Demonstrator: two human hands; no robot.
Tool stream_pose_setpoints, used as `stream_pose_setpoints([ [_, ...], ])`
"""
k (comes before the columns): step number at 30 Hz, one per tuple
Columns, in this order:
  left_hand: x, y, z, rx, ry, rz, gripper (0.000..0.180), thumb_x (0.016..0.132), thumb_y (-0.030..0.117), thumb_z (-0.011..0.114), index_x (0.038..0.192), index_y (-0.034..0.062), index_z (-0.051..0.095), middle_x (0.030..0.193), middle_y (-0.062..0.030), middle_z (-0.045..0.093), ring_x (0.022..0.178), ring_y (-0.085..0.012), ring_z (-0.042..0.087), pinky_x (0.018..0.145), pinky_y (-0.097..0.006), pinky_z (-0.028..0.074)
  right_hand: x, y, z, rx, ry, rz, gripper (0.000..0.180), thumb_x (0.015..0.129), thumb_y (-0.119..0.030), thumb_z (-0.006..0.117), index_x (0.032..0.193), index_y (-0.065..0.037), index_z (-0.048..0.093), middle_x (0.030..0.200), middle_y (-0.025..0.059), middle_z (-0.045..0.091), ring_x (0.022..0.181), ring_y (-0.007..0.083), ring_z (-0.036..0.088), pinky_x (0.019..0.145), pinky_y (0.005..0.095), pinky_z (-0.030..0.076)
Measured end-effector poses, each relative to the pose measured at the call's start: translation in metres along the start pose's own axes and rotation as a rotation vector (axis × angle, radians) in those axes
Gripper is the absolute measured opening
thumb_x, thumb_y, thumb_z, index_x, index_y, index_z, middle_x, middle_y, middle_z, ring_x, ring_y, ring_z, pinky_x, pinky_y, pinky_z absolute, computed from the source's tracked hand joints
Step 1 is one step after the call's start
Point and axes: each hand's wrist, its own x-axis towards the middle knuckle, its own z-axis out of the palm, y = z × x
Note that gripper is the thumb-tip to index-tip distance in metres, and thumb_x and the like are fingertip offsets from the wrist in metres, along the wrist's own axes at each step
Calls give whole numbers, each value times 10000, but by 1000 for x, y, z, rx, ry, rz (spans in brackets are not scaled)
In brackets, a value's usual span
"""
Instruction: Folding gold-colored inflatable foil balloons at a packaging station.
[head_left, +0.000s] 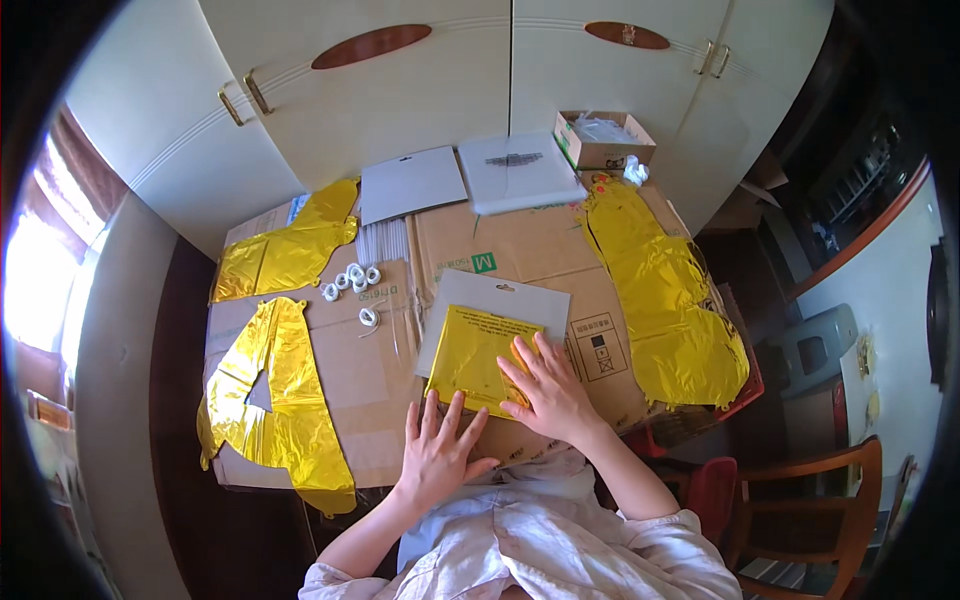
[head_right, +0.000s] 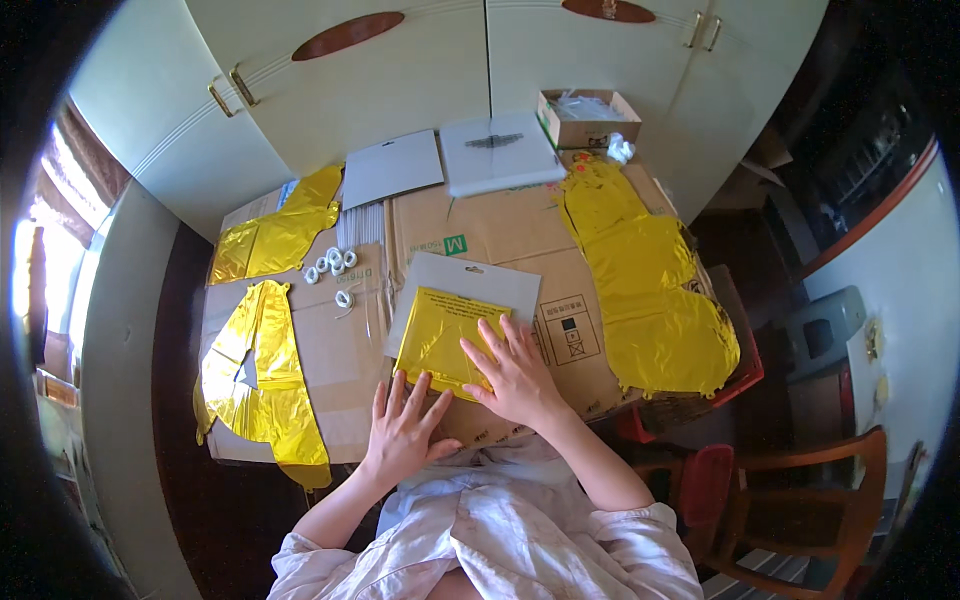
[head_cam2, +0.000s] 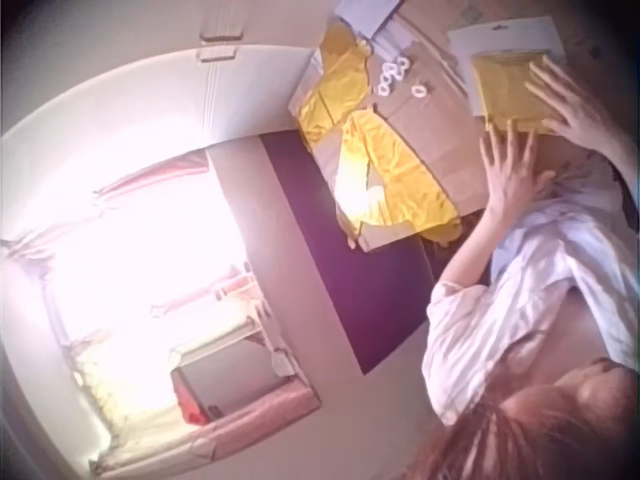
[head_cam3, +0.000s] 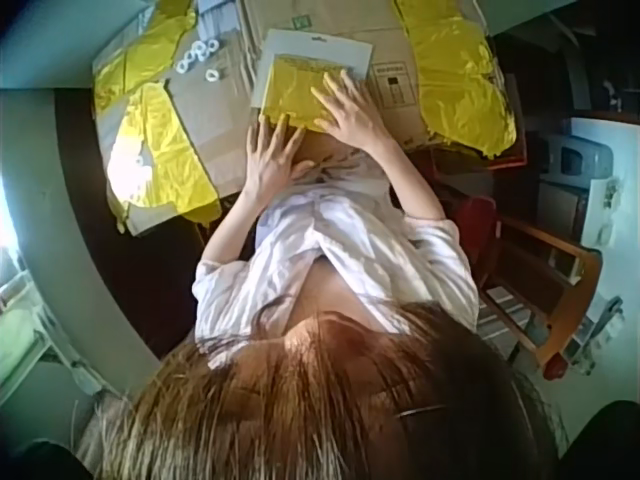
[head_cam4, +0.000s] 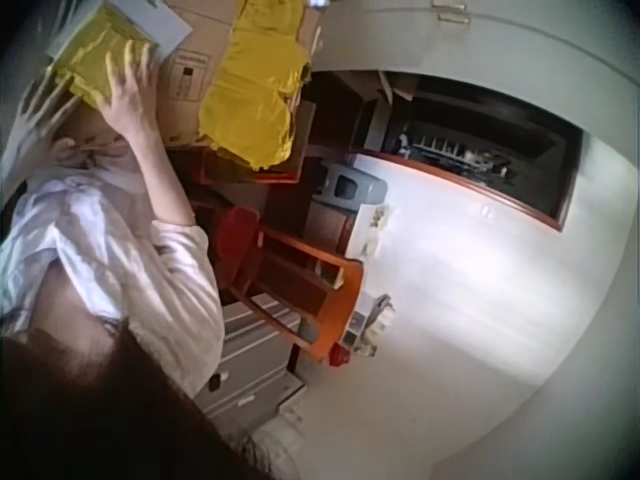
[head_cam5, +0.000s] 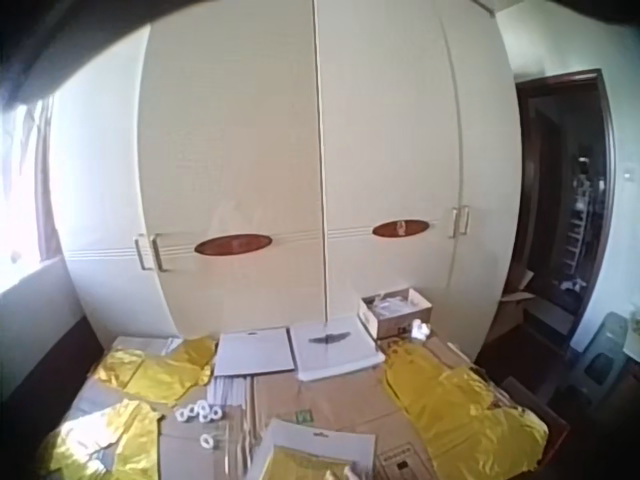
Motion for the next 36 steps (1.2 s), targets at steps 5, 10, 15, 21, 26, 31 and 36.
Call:
stream_pose_setpoints([
  [5,11,0,3,-10,0,-19,704,812,640,595,1379,228,530,1454,-182,429,1347,-479,347,1065,-661,266,5,3,1,-14,-30,-41,590,889,-458,617,1398,-180,504,1507,166,358,1363,420,355,1093,620,267],
  [10,22,-1,11,10,29,-41,691,817,633,594,1375,230,534,1466,-174,418,1363,-459,336,1057,-665,272,5,3,0,-15,-91,-59,554,916,-431,593,1404,-185,501,1529,140,333,1387,364,354,1112,622,235],
  [15,27,-2,10,-11,55,-89,668,820,601,611,1369,225,542,1426,-189,429,1349,-415,354,1068,-632,269,4,6,4,18,-56,-50,505,906,-359,616,1368,-172,534,1486,124,404,1363,334,397,1119,602,241],
  [21,33,-7,6,6,66,-116,639,832,568,620,1367,229,541,1404,-186,439,1340,-385,368,1063,-626,278,3,8,8,12,-15,-56,418,915,-296,613,1308,-156,585,1393,69,523,1333,288,443,1119,586,257],
  [26,35,-15,12,20,124,-106,692,830,547,637,1370,131,520,1357,-174,483,1316,-370,403,1066,-580,293,5,8,8,20,15,-75,380,916,-255,620,1283,-156,605,1364,42,551,1322,267,459,1121,571,276],
  [31,32,-19,7,-2,171,-154,691,817,540,652,1298,53,555,1331,-157,510,1264,-321,458,1008,-520,353,4,8,10,3,36,-89,370,900,-223,648,1263,-157,620,1346,32,565,1315,260,469,1118,566,289],
  [36,33,-22,8,67,180,-161,694,814,541,654,1303,60,553,1346,-141,512,1267,-310,460,1007,-500,350,3,9,8,15,44,-102,368,891,-215,662,1251,-152,627,1336,30,572,1310,259,474,1113,566,299],
])
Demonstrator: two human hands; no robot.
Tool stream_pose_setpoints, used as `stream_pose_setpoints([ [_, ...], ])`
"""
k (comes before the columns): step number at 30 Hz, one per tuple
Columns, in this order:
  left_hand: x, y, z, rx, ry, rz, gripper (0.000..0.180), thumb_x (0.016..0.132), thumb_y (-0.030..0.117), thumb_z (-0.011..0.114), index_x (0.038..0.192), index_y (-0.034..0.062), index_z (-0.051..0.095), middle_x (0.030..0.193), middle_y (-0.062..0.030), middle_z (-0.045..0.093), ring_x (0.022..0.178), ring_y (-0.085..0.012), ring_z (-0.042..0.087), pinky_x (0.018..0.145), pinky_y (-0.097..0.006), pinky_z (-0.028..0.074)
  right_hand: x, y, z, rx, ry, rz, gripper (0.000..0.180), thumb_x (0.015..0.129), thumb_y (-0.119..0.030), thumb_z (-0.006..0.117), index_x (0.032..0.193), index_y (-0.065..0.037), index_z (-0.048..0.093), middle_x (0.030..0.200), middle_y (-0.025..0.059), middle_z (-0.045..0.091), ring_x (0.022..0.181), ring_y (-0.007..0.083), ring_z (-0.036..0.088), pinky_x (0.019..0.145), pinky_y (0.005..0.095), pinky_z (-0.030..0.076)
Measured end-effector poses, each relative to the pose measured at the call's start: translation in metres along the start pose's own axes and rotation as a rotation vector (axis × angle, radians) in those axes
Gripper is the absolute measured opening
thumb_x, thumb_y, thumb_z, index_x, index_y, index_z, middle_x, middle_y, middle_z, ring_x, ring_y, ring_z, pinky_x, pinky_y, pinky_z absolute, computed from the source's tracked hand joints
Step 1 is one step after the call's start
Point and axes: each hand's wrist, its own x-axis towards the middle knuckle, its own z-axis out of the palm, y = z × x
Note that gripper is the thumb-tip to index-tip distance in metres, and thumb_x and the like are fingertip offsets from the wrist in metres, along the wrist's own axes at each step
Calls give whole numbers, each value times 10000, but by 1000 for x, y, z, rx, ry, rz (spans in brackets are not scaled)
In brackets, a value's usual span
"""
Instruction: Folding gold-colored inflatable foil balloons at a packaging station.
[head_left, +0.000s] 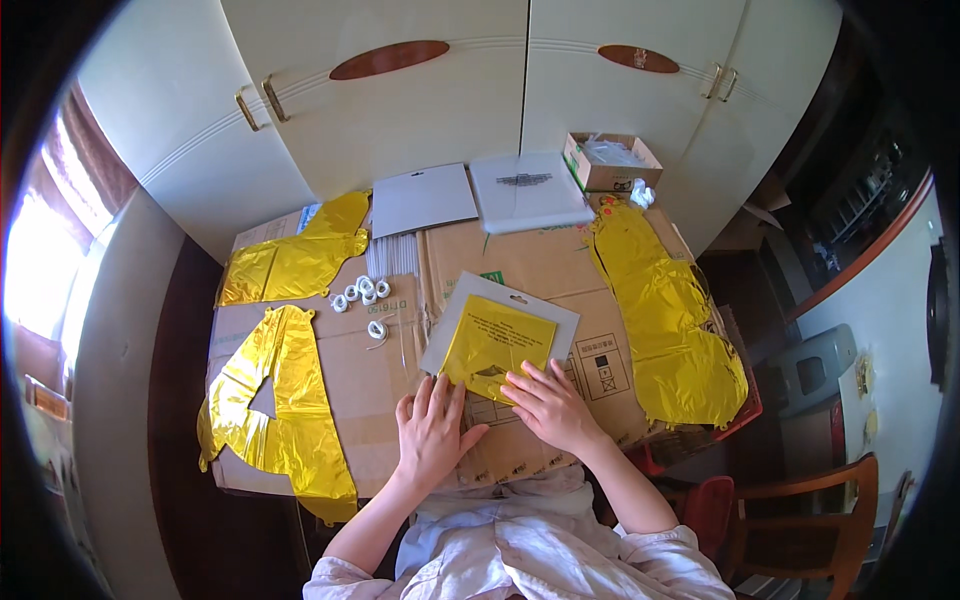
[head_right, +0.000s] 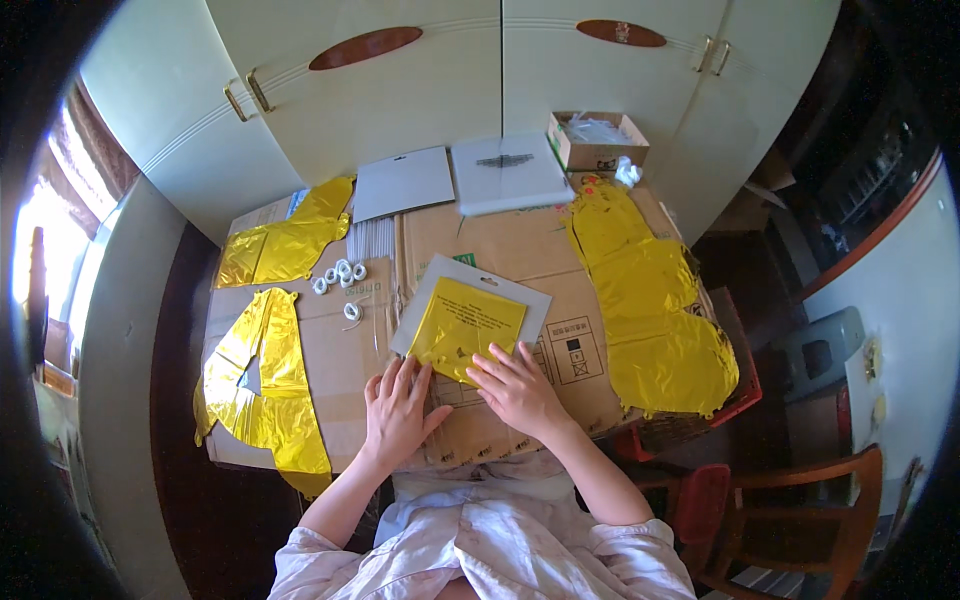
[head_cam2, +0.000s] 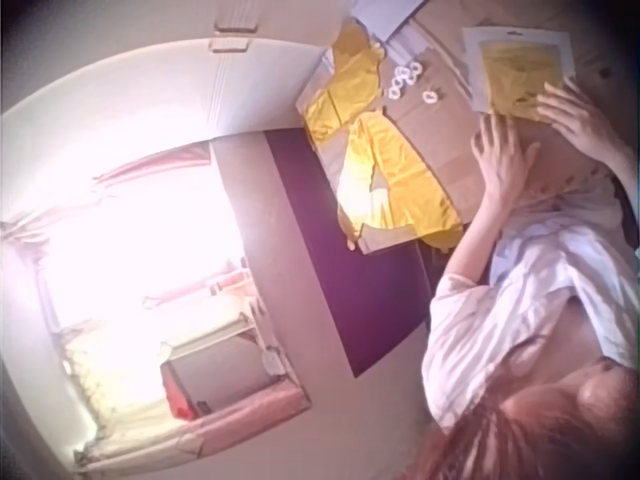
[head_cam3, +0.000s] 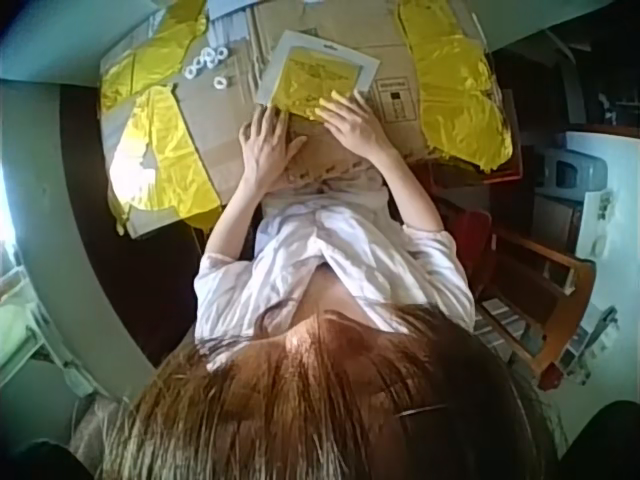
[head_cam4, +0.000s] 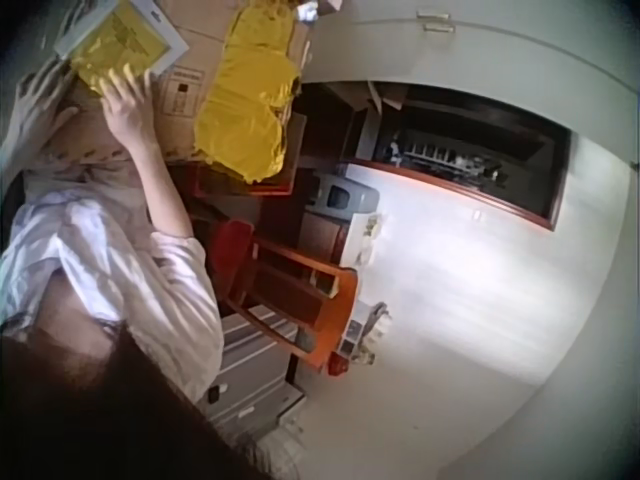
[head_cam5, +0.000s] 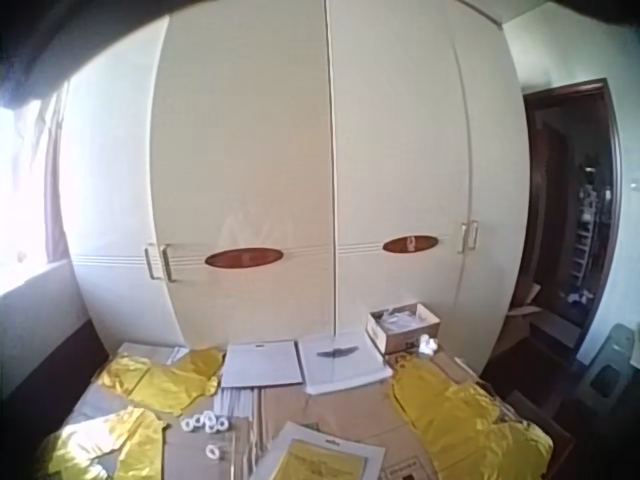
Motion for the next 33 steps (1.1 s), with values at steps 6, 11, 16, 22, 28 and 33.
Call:
stream_pose_setpoints([
  [6,2,-8,7,50,-34,16,777,831,595,608,1394,74,489,1430,-140,477,1304,-324,437,1013,-513,336,-1,3,0,23,-13,-15,367,886,-218,671,1244,-152,633,1339,23,571,1311,250,475,1117,569,295],
  [11,6,-10,7,40,-85,-11,804,837,628,580,1421,89,460,1461,-126,447,1330,-331,397,1011,-512,331,-3,6,2,72,-34,-27,382,874,-204,682,1248,-146,631,1350,17,565,1311,227,478,1116,580,294],
  [16,3,-8,8,51,-109,-25,812,829,632,584,1423,92,456,1475,-118,427,1337,-325,373,992,-497,339,-3,6,2,69,-37,-33,375,866,-184,686,1236,-143,638,1347,17,568,1309,217,482,1109,595,298],
  [22,-2,-2,-1,1,-125,-15,773,822,582,623,1400,89,478,1449,-114,449,1301,-310,400,966,-490,354,-7,4,-7,-105,-26,-112,381,825,-203,717,1196,-143,655,1309,24,586,1264,207,516,1097,571,330],
  [28,-8,-2,-10,-107,-82,20,606,823,422,676,1308,85,541,1345,-98,528,1216,-267,489,947,-470,372,20,-13,-22,-98,54,-97,347,789,-236,748,1112,-134,675,1157,26,636,1131,212,571,998,437,448],
  [33,4,-39,-17,-190,-48,-67,287,808,227,686,1057,92,640,1045,-59,640,988,-230,593,807,-408,447,25,-5,-18,-139,37,-171,334,766,-230,754,1074,-123,680,1085,26,654,1064,204,605,890,361,519],
])
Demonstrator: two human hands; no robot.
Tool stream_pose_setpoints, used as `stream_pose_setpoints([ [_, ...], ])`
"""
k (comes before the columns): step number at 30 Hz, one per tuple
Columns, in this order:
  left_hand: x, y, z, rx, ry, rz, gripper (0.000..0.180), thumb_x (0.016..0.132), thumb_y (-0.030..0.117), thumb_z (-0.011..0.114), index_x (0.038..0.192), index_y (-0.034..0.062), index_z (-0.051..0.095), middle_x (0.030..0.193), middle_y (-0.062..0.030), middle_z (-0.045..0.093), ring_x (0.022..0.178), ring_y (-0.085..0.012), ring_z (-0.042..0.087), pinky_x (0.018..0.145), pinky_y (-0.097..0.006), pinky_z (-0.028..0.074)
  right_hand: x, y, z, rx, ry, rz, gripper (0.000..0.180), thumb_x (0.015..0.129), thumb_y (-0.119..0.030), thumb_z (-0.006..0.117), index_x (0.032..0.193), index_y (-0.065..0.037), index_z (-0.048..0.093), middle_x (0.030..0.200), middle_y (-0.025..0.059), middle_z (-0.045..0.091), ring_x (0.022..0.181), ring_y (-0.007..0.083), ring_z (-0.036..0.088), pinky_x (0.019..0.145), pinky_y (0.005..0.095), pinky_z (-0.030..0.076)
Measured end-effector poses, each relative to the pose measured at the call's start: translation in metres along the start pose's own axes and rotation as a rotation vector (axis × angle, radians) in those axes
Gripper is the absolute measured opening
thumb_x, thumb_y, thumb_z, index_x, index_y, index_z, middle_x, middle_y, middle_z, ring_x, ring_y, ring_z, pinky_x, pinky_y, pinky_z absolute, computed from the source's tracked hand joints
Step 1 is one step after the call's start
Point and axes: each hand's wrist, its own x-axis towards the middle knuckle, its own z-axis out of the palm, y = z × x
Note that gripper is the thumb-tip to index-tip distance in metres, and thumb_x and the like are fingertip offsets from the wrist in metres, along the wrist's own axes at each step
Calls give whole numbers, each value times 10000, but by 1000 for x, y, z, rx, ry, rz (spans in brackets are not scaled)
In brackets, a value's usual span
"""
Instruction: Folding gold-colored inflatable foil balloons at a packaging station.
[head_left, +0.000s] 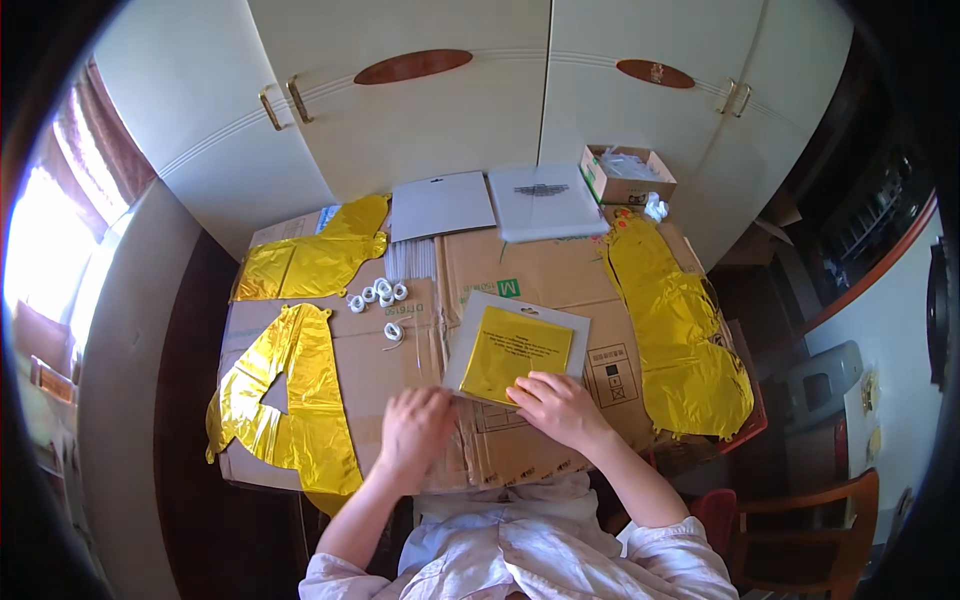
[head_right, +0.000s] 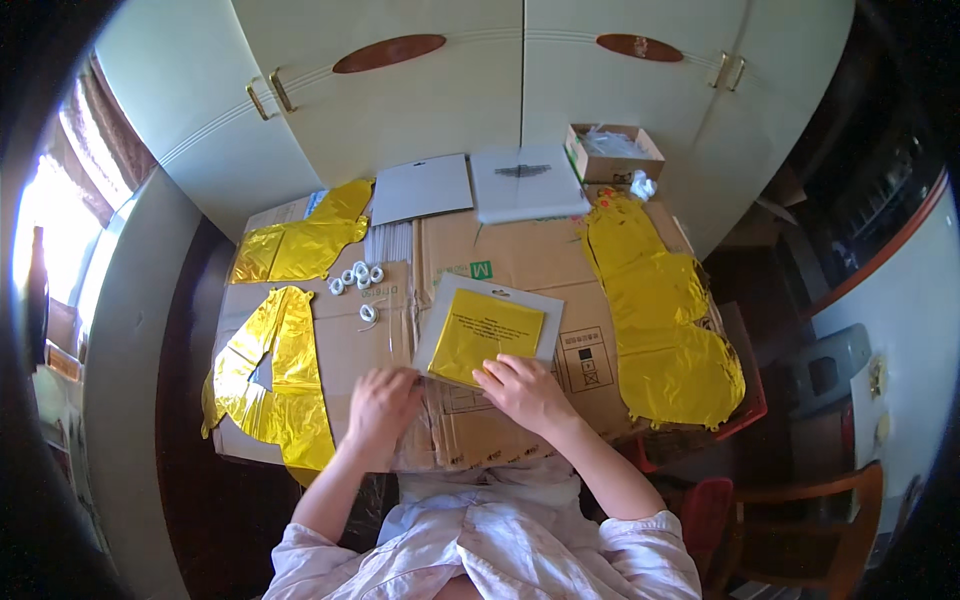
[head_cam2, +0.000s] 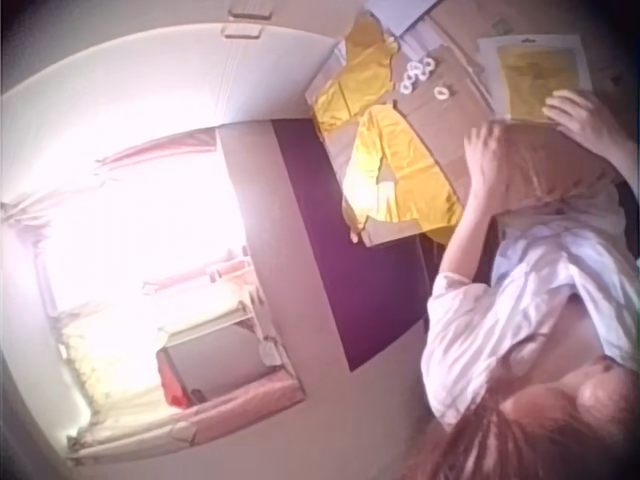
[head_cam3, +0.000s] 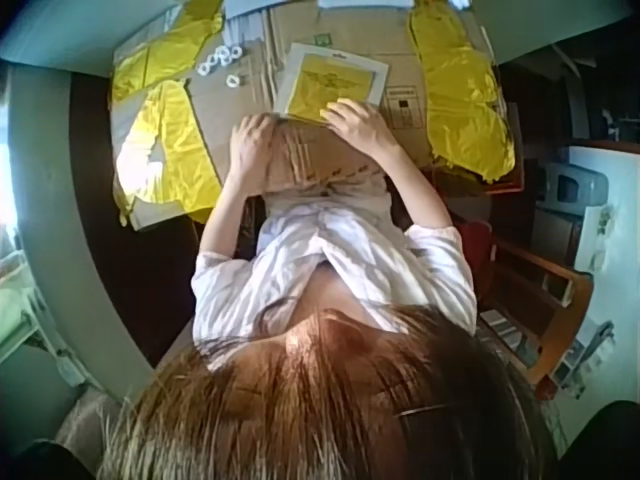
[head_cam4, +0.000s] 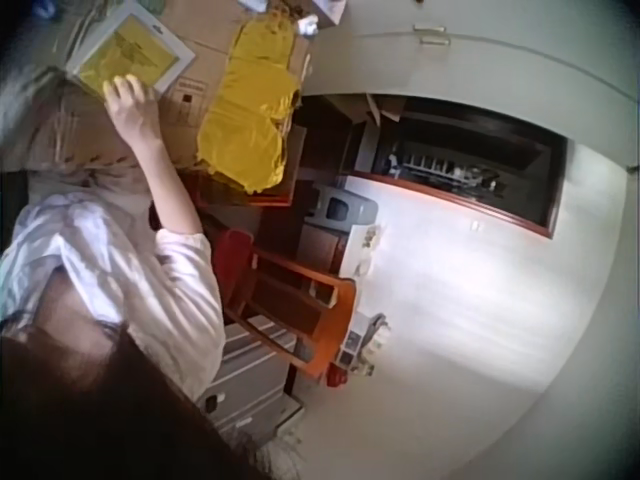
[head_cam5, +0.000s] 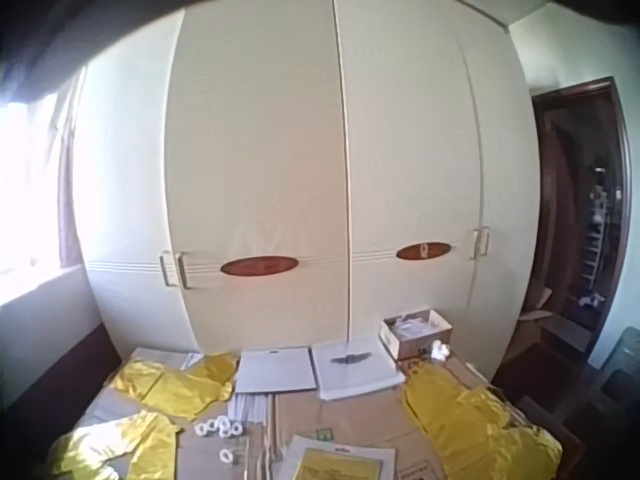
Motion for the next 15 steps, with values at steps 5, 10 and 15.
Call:
stream_pose_setpoints([
  [5,48,-73,2,203,250,-25,135,781,150,685,904,97,670,873,-59,603,861,-262,595,734,-406,480,4,2,-1,-114,68,-126,267,775,-187,711,1028,-107,689,975,34,677,930,191,658,766,321,560],
  [10,65,-107,11,359,284,19,65,726,135,660,749,91,617,799,-56,570,803,-235,593,679,-380,487,4,5,-10,-197,-14,-151,230,766,-114,663,989,-65,689,927,27,680,883,168,665,719,309,559],
  [15,56,-70,-7,264,359,177,69,722,96,661,717,105,593,723,-43,539,711,-230,583,606,-372,478,13,14,-25,-222,158,-155,201,745,-105,659,939,-54,675,823,3,627,791,139,638,640,279,534],
])
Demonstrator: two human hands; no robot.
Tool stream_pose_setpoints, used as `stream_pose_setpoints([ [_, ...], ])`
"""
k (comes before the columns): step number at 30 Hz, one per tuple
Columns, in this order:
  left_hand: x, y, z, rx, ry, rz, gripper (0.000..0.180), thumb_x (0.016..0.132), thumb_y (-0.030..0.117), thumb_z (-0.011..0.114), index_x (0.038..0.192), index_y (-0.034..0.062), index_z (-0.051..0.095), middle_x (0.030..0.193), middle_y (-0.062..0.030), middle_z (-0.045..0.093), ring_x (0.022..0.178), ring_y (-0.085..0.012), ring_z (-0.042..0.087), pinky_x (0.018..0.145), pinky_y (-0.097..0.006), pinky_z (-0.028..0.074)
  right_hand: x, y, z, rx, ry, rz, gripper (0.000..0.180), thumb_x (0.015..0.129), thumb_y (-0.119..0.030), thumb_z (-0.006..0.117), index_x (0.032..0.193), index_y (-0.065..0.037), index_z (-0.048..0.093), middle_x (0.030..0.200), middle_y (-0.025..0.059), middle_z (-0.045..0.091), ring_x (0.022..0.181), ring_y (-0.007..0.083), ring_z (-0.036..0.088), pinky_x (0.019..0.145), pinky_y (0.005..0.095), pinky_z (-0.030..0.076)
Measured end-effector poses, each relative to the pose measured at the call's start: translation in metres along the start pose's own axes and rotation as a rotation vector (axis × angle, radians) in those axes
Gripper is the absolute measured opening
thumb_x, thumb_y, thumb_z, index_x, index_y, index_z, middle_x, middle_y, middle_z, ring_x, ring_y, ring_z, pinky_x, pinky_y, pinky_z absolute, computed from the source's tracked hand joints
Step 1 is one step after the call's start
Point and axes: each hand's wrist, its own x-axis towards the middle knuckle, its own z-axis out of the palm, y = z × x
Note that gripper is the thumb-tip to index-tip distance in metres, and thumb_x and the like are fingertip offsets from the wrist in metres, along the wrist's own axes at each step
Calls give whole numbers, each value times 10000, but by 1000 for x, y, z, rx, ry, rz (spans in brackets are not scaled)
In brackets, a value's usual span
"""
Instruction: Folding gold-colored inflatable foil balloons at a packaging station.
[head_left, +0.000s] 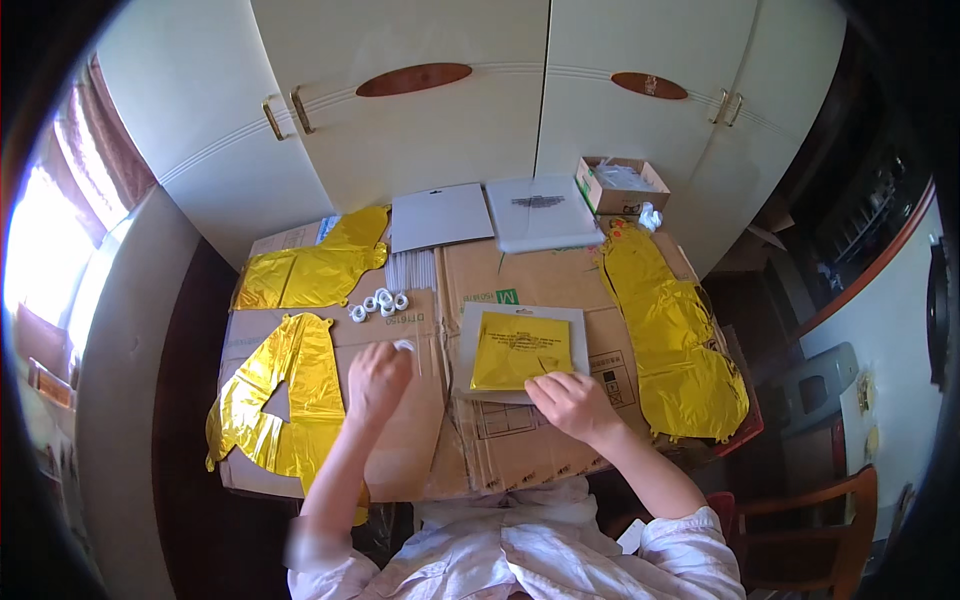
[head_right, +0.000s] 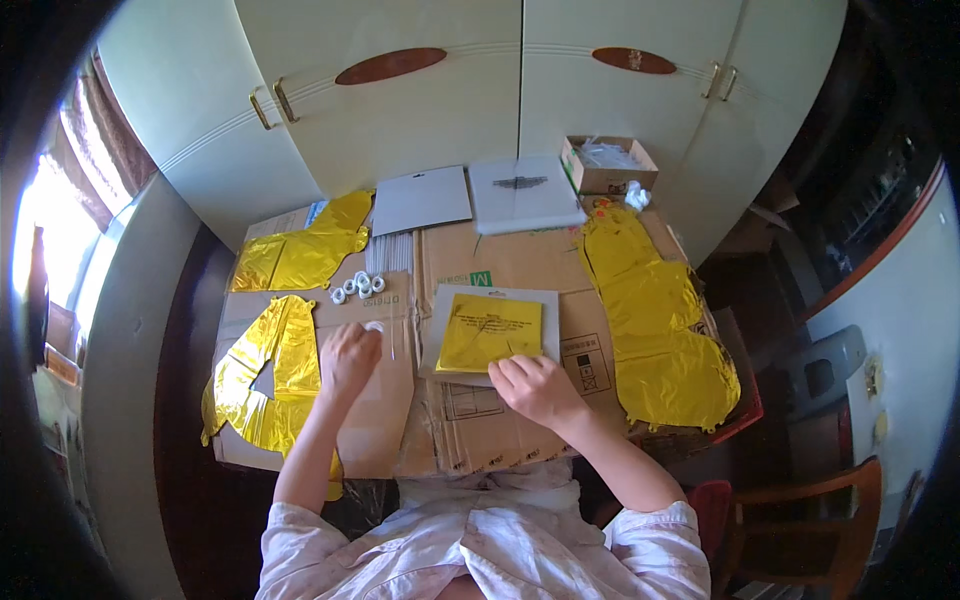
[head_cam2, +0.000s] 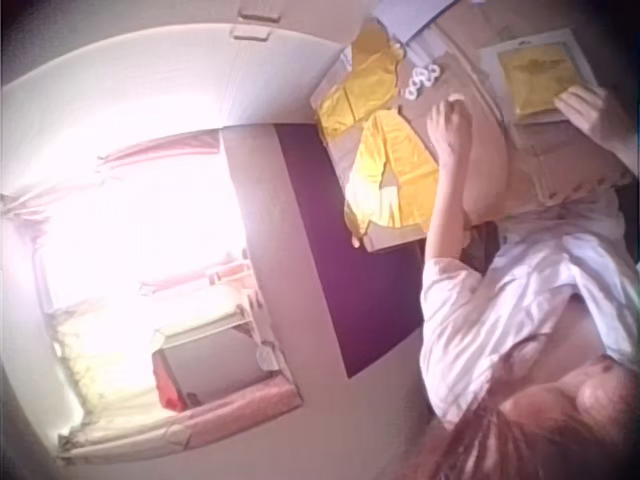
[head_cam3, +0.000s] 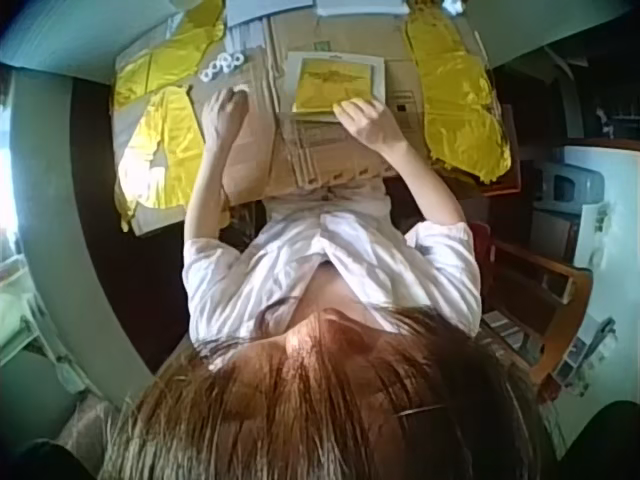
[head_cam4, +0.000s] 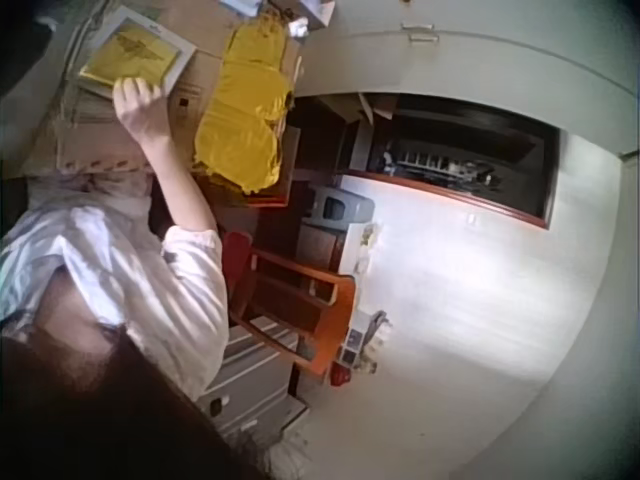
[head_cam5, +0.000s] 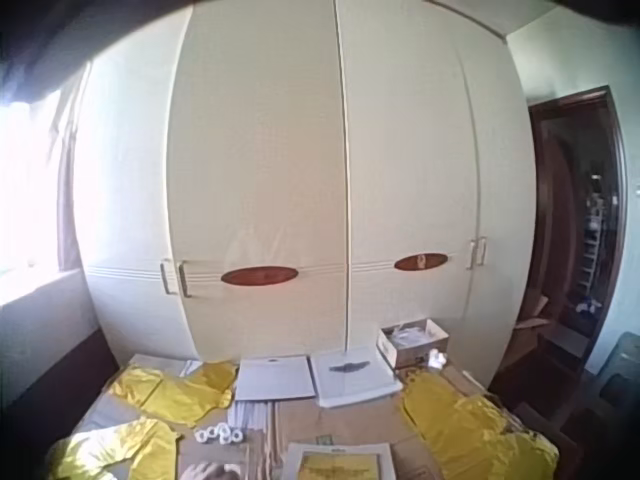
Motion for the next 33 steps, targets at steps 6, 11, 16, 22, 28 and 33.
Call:
stream_pose_setpoints([
  [6,15,79,-57,-242,-25,246,129,730,101,694,854,123,669,690,-2,496,647,-151,576,519,-311,478,24,12,-20,7,30,32,229,734,-71,686,961,-44,687,880,31,668,810,172,666,664,296,567],
  [11,35,107,-40,-174,-28,310,173,738,144,642,903,93,632,727,17,529,661,-124,595,531,-280,508,30,12,-22,49,44,64,237,733,-80,703,967,-46,691,884,36,672,805,180,672,665,300,570],
  [16,26,124,-40,-161,51,272,164,752,166,673,881,79,618,743,12,560,706,-138,607,559,-274,483,25,11,-24,45,47,97,230,729,-80,713,955,-48,695,877,32,676,804,177,673,665,303,571],
  [22,9,139,-46,-235,-28,220,456,838,417,668,1055,17,639,1018,-98,680,1009,-230,637,820,-358,479,22,6,-17,56,67,102,220,729,-92,695,946,-57,688,852,13,656,795,156,657,655,292,556],
  [28,7,143,-28,-241,-196,147,642,844,569,602,1119,-11,624,1083,-132,662,1072,-258,615,928,-405,437,16,-4,-14,87,12,108,215,731,-104,696,940,-56,695,861,13,668,816,155,654,661,295,548],
  [33,6,145,-3,-277,-265,144,674,802,572,632,1147,-7,619,1102,-114,636,1075,-253,591,962,-430,409,13,-12,-15,93,-3,98,230,727,-121,698,948,-60,695,869,2,669,815,147,649,661,288,543],
])
